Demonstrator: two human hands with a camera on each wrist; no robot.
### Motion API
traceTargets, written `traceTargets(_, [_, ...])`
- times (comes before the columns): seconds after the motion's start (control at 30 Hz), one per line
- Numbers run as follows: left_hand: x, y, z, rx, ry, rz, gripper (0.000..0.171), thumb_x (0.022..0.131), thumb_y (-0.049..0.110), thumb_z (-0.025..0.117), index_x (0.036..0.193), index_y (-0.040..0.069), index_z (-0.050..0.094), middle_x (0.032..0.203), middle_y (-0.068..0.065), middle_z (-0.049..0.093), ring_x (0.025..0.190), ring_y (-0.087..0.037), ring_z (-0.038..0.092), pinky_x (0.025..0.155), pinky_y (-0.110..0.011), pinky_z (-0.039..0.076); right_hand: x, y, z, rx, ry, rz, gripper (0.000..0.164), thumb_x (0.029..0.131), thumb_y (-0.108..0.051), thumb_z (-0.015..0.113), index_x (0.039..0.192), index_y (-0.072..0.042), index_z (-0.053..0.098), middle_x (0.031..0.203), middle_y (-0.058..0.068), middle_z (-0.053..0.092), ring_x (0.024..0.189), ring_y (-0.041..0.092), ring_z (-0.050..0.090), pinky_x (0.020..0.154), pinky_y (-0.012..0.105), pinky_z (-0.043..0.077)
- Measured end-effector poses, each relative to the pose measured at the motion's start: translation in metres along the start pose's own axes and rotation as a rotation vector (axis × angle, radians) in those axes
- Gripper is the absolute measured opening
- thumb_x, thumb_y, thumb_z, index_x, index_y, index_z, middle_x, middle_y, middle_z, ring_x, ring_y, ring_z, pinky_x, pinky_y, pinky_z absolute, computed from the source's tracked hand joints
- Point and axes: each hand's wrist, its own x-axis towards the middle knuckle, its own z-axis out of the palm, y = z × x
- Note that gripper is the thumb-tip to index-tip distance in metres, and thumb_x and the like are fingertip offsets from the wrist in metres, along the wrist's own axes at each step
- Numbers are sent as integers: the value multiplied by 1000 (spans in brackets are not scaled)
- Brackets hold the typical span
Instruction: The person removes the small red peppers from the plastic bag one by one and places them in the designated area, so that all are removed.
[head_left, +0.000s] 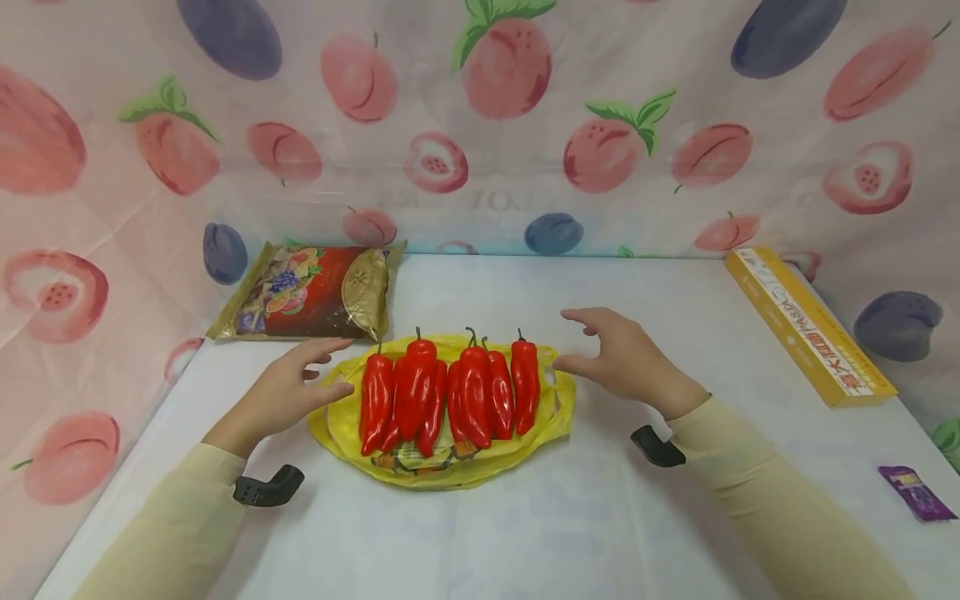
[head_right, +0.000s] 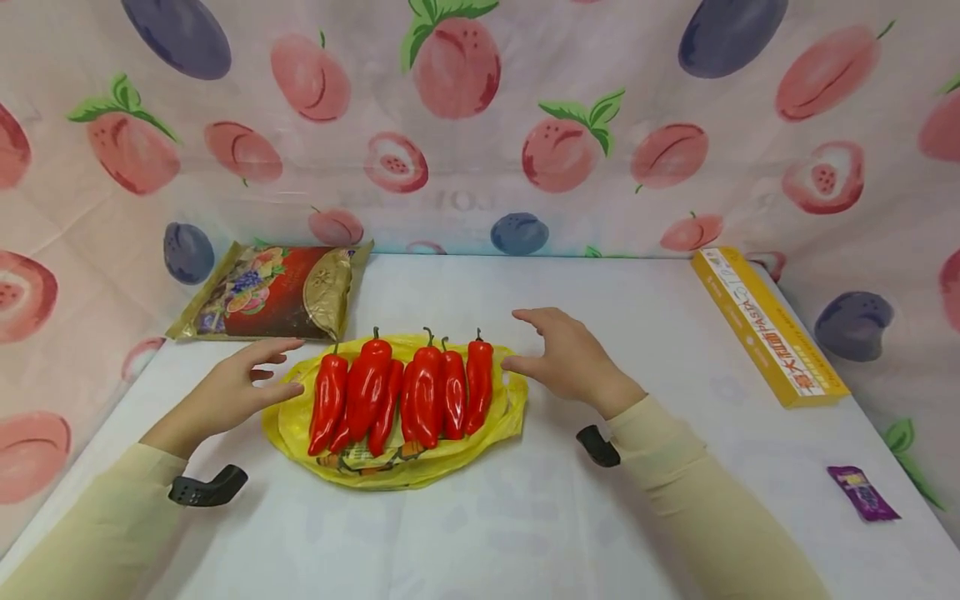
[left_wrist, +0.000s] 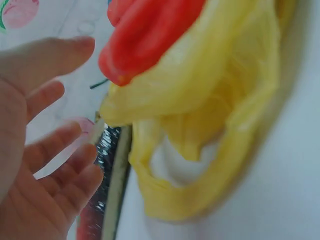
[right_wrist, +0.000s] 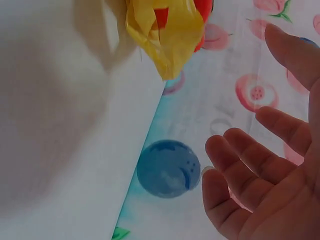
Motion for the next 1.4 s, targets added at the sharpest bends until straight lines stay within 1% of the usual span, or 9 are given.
traceTargets(0.23, [-8, -16, 9, -146, -55, -14, 57, 78, 37, 67, 128, 20, 46, 130, -3, 42, 115, -27, 40, 91, -49, 37, 1, -9, 12, 50, -48, -3, 67, 74, -42, 70, 130, -16, 46, 116, 2, 54, 90, 17, 56, 62, 27, 51])
traceTargets(0.4, [-12, -24, 15, -188, -101, -44, 59, 77, 37, 68, 129, 21, 46, 126, -5, 45, 112, -27, 42, 92, -49, 36, 3, -12, 22, 113, -93, -2, 66, 73, -41, 71, 129, -16, 47, 111, 3, 57, 86, 13, 57, 62, 24, 51])
traceTargets(0.47, [-13, -27, 17, -216, -129, -79, 60, 77, 38, 68, 130, 23, 45, 127, -5, 45, 113, -27, 42, 91, -48, 37, 4, -14, 26, 133, -115, 5, 67, 72, -41, 72, 129, -16, 47, 111, 5, 57, 85, 14, 57, 62, 23, 51])
traceTargets(0.53, [-13, -31, 19, -251, -143, -92, 61, 77, 37, 68, 131, 22, 44, 128, -6, 45, 114, -28, 41, 91, -48, 37, 5, -16, 30, 147, -133, 22, 68, 71, -41, 73, 128, -16, 47, 110, 5, 57, 86, 14, 57, 63, 23, 51])
traceTargets(0.63, [-13, -35, 22, -299, -144, -91, 62, 76, 36, 69, 131, 24, 43, 132, -3, 42, 117, -28, 40, 93, -48, 37, 6, -18, 35, 161, -156, 52, 69, 70, -43, 73, 128, -17, 47, 109, 5, 56, 86, 16, 56, 63, 24, 51])
traceTargets(0.73, [-13, -39, 24, -333, -136, -56, 61, 77, 33, 68, 132, 22, 43, 133, -4, 41, 118, -29, 40, 92, -46, 38, 7, -20, 40, 170, -181, 77, 70, 70, -46, 72, 129, -18, 46, 109, 4, 54, 88, 19, 55, 62, 24, 51])
traceTargets(0.9, [-12, -40, 28, -360, -139, -41, 60, 78, 31, 68, 132, 21, 43, 134, -6, 40, 118, -29, 39, 91, -44, 39, 11, -22, 46, 168, -200, 85, 70, 70, -45, 72, 130, -20, 45, 108, 2, 54, 90, 20, 54, 63, 25, 51])
traceTargets(1.17, [-10, -34, 29, -343, -133, -63, 59, 77, 33, 69, 130, 23, 45, 135, -6, 38, 122, -29, 33, 96, -51, 31, 14, -22, 51, 158, -247, 82, 74, 70, -42, 73, 134, -25, 41, 110, 0, 53, 86, 17, 51, 62, 23, 49])
traceTargets(1.4, [-6, -33, 31, -319, -140, -48, 60, 77, 33, 69, 130, 22, 44, 135, -8, 38, 121, -30, 35, 94, -49, 34, 15, -17, 54, 189, -321, 87, 78, 70, -40, 73, 137, -30, 35, 118, -1, 49, 99, 18, 44, 67, 25, 50])
